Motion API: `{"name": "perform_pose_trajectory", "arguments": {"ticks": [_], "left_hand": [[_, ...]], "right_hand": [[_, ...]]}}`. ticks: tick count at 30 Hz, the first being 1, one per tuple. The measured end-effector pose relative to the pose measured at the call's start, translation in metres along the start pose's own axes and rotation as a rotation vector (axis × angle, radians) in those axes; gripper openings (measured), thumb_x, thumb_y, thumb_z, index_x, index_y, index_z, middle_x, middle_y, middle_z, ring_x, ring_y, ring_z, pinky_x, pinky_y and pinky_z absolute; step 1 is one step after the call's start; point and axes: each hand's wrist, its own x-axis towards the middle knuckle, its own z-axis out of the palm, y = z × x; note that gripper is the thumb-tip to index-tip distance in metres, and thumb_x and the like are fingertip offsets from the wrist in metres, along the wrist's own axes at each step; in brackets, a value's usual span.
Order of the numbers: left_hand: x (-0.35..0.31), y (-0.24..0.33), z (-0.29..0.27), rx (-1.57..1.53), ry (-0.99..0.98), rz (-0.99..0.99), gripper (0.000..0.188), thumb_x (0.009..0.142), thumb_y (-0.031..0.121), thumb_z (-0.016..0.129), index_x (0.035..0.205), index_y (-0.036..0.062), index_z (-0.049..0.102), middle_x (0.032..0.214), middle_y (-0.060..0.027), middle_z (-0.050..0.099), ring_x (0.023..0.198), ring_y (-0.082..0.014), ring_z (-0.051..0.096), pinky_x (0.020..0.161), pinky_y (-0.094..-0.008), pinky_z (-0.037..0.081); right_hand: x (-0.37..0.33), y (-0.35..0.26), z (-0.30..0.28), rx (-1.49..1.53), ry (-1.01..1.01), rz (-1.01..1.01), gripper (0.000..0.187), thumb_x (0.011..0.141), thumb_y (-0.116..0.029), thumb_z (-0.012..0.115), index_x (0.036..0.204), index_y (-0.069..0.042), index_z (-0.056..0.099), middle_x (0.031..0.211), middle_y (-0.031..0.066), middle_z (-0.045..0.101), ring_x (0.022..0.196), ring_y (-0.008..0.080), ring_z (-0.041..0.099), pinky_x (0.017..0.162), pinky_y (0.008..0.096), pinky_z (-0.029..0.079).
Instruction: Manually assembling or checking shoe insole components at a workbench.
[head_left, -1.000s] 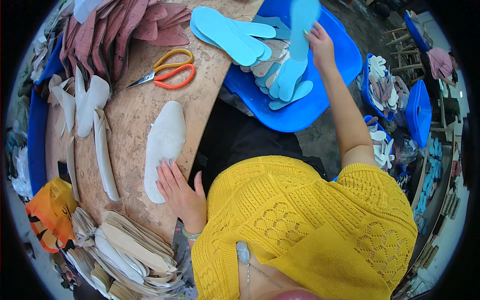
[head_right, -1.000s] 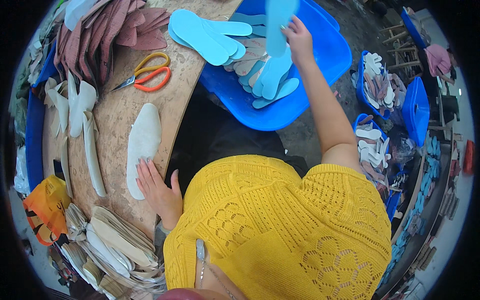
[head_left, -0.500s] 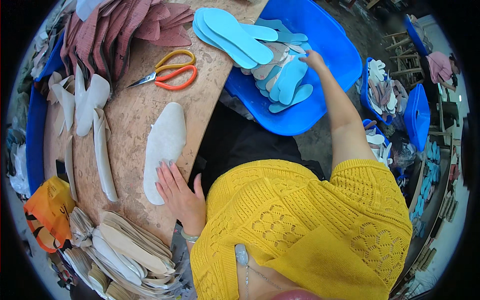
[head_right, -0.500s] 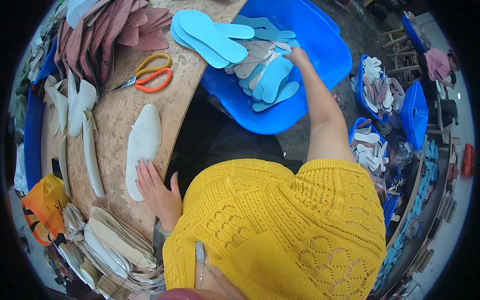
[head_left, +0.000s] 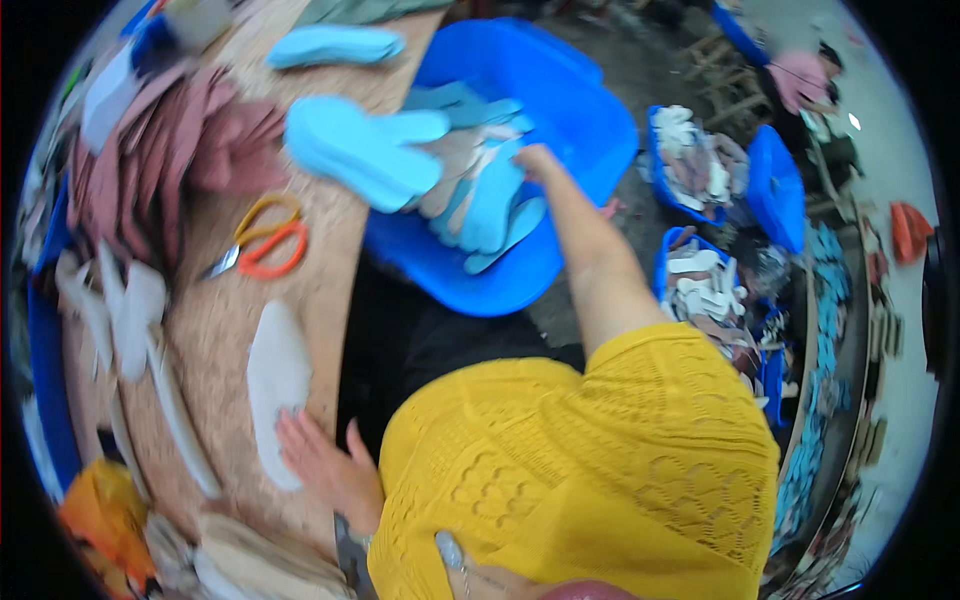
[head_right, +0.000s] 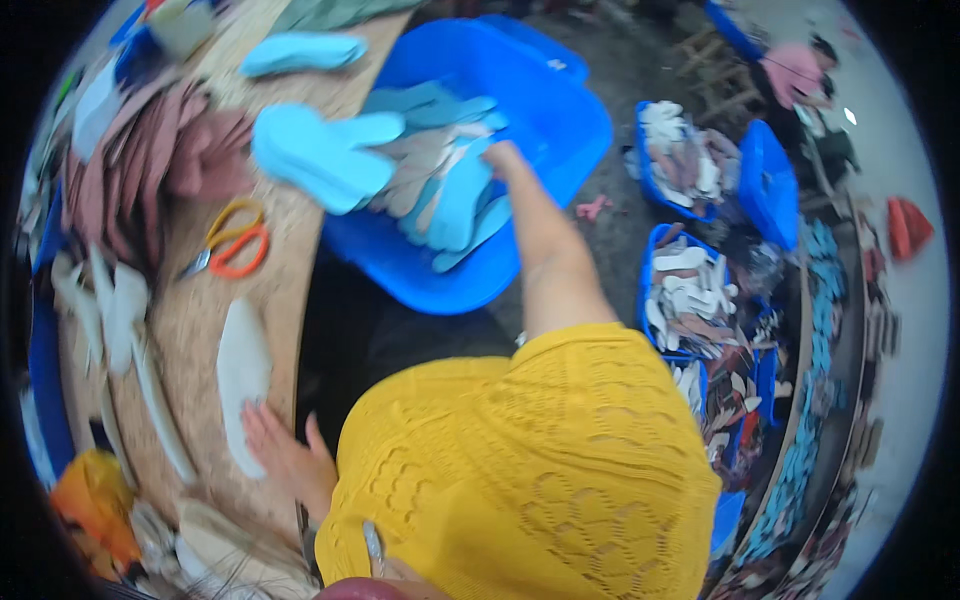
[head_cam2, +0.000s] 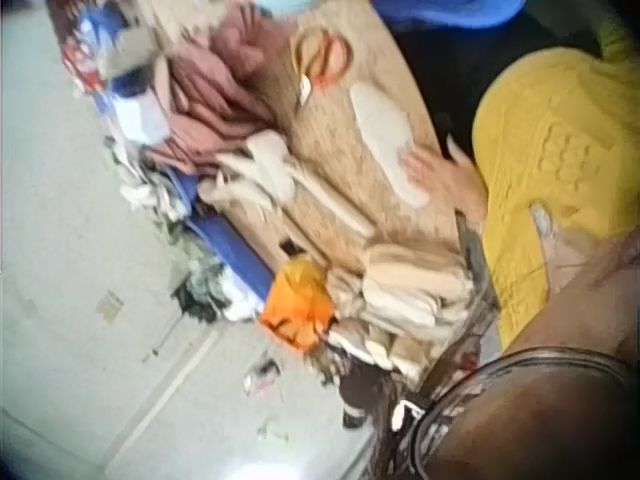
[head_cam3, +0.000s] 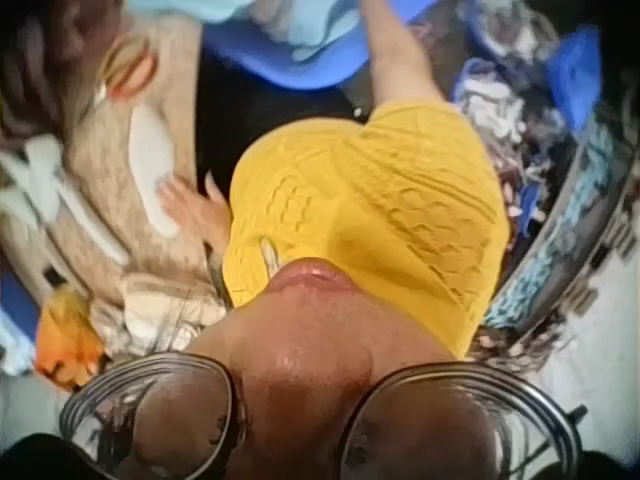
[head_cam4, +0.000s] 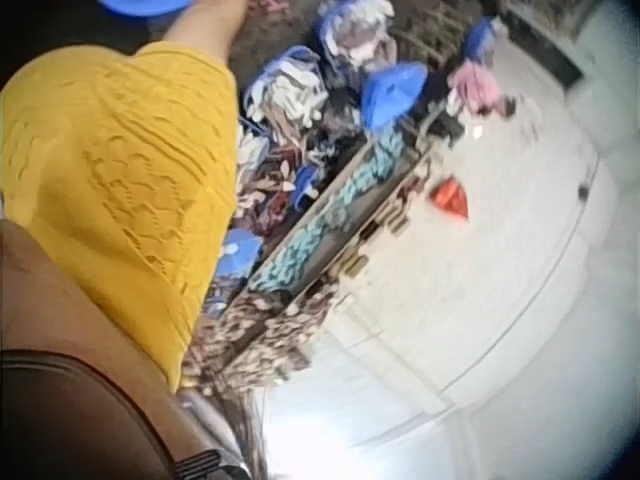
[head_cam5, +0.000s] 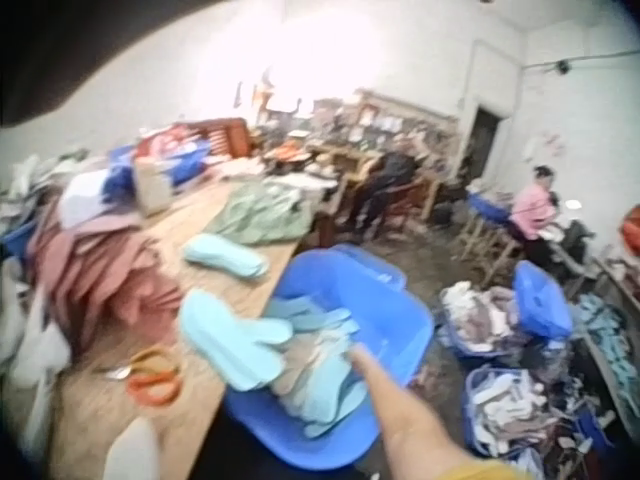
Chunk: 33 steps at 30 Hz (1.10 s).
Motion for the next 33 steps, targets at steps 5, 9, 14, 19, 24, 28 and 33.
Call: {"name": "perform_pose_trajectory", "arguments": {"ticks": [5,9,14,19,24,28,33], "left_hand": [[-0.003,-0.002,-0.001,0.045,0.01,-0.007,0.069,0.09,0.031,0.064,0.146,0.0049,0.034,0.153,-0.0151,0.034,0.141,-0.0336,0.032,0.114,-0.045,0.027],[-0.004,-0.002,-0.001,0.067,0.005,-0.001,0.067,0.092,0.032,0.062,0.146,0.0054,0.033,0.153,-0.0152,0.033,0.141,-0.0329,0.032,0.114,-0.044,0.027],[-0.004,-0.001,0.002,0.097,0.004,-0.002,0.066,0.093,0.033,0.061,0.146,0.0058,0.033,0.153,-0.0149,0.033,0.141,-0.0324,0.032,0.115,-0.0439,0.027],[-0.001,0.001,0.001,0.089,0.007,0.008,0.066,0.093,0.033,0.06,0.146,0.0058,0.033,0.153,-0.0142,0.033,0.142,-0.0317,0.031,0.115,-0.0442,0.027],[-0.002,-0.001,0.001,0.09,0.019,0.013,0.065,0.093,0.034,0.059,0.146,0.0049,0.034,0.153,-0.0145,0.033,0.141,-0.0323,0.032,0.114,-0.0447,0.027],[-0.001,-0.004,-0.003,0.064,0.03,0.047,0.065,0.094,0.035,0.059,0.145,0.0035,0.035,0.151,-0.0167,0.035,0.14,-0.0343,0.033,0.114,-0.0457,0.028],[0.0,0.003,-0.003,0.053,0.006,0.007,0.064,0.093,0.035,0.06,0.143,0.002,0.037,0.15,-0.0179,0.036,0.14,-0.0355,0.033,0.113,-0.0469,0.028]], "right_hand": [[-0.039,-0.016,0.026,0.47,0.085,0.038,0.011,0.079,-0.01,0.074,0.089,-0.009,0.068,0.086,0.0075,0.067,0.081,0.0235,0.067,0.069,0.0397,0.056],[-0.032,-0.012,0.016,0.48,-0.067,0.021,0.027,0.076,-0.013,0.079,0.099,-0.003,0.069,0.097,0.0137,0.068,0.088,0.0264,0.067,0.07,0.0409,0.055],[-0.03,-0.03,0.033,-0.001,0.131,0.091,0.049,0.07,-0.016,0.085,0.107,0.009,0.064,0.106,0.0191,0.067,0.093,0.0331,0.067,0.077,0.0468,0.054],[-0.019,-0.021,0.023,0.247,0.111,0.151,0.049,0.073,-0.02,0.083,0.111,0.004,0.066,0.112,0.021,0.067,0.098,0.0349,0.067,0.08,0.046,0.055],[-0.023,-0.024,0.024,0.385,0.04,0.147,0.035,0.08,-0.012,0.074,0.111,0.002,0.064,0.106,0.0178,0.067,0.093,0.0335,0.067,0.074,0.0514,0.055],[-0.034,-0.036,0.022,0.431,0.011,0.04,0.021,0.084,-0.005,0.066,0.105,-0.002,0.064,0.097,0.0126,0.068,0.087,0.0297,0.067,0.07,0.0491,0.055],[-0.111,-0.075,-0.021,0.73,-0.111,-0.274,0.023,0.084,-0.005,0.064,0.106,-0.006,0.061,0.097,0.0084,0.067,0.086,0.0222,0.067,0.076,0.0399,0.056]]}}
